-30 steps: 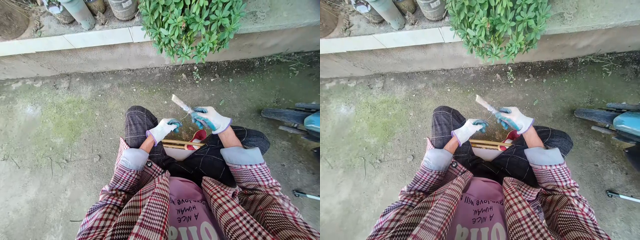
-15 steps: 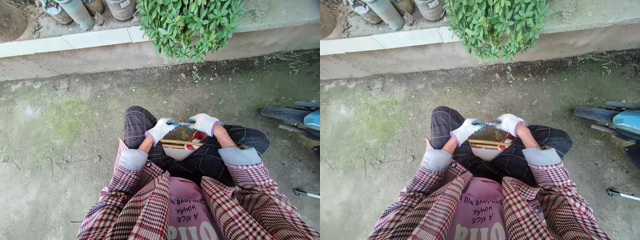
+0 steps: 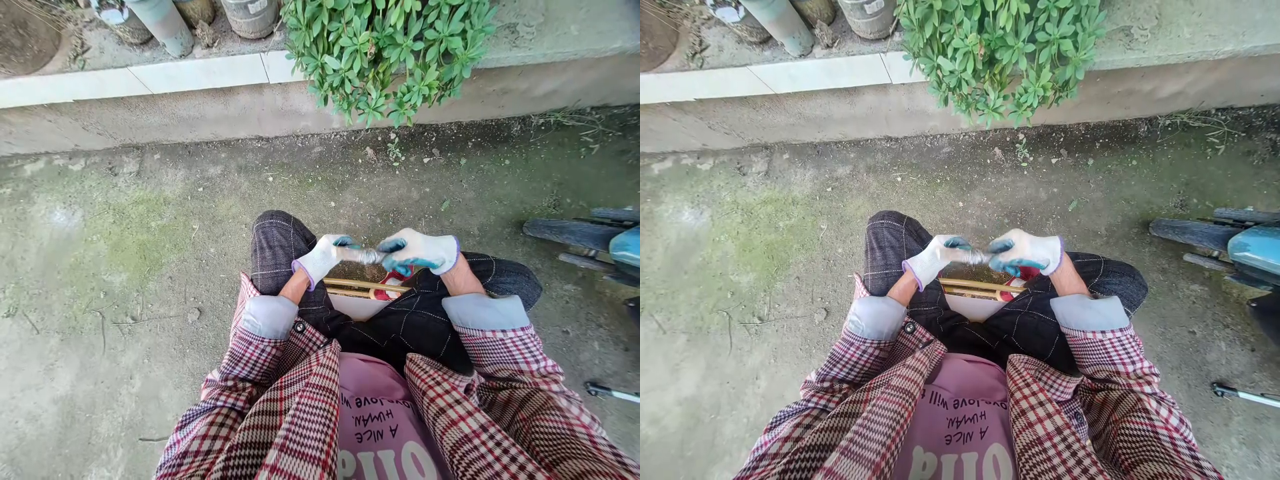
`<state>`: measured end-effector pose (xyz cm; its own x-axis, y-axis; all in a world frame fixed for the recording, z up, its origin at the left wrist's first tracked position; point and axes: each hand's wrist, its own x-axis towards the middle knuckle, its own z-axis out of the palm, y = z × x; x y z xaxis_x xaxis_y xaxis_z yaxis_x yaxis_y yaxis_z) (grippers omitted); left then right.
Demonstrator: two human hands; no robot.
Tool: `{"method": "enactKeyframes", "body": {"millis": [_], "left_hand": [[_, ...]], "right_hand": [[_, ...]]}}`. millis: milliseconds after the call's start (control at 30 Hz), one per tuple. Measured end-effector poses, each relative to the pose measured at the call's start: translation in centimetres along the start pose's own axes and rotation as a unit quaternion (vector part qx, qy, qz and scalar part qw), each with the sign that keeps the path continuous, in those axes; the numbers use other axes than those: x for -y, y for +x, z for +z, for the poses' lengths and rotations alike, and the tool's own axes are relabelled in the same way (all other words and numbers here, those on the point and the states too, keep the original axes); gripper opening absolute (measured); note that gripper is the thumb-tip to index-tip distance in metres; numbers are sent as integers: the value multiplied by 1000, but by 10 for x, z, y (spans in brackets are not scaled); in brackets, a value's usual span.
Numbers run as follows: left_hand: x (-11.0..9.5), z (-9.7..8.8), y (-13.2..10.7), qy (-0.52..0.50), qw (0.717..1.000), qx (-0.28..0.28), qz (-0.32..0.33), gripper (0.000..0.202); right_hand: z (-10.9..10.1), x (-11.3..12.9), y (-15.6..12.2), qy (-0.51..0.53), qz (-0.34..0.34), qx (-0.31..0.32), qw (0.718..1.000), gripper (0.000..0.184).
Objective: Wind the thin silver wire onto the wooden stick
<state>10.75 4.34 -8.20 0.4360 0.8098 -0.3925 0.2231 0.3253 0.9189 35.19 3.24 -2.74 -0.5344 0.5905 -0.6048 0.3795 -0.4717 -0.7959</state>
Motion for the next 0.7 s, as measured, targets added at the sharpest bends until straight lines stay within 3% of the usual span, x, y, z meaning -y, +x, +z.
{"method": "enactKeyframes", "body": {"millis": [100,167,300,400,467,567,633,700], "left_hand": [[-1,0,-1,11,1000,8,-17,15],[-2,1,-2,30,999,-5,-26,17],[-3,5,-3,58,997,-8,-49,12],[-6,8,-4,4,997,3,-72,12],[-8,8,-5,-59,995,10,-78,18],[-7,6,-4,-112,992,12,-63,20],[-5,4,-2,-109,993,2,-48,18],[0,3,0,-80,996,-8,-36,15]], "right_hand": [[0,-1,-2,-111,10,92,989,29],[2,-2,3,-198,32,99,975,25],[6,-5,21,-397,99,-34,912,18],[1,-3,29,-433,93,-142,885,22],[-2,-1,28,-365,64,-214,904,27],[-1,3,19,-93,-15,-257,962,27],[1,5,11,49,-48,-219,973,29],[2,5,5,82,-46,-154,984,32]]}}
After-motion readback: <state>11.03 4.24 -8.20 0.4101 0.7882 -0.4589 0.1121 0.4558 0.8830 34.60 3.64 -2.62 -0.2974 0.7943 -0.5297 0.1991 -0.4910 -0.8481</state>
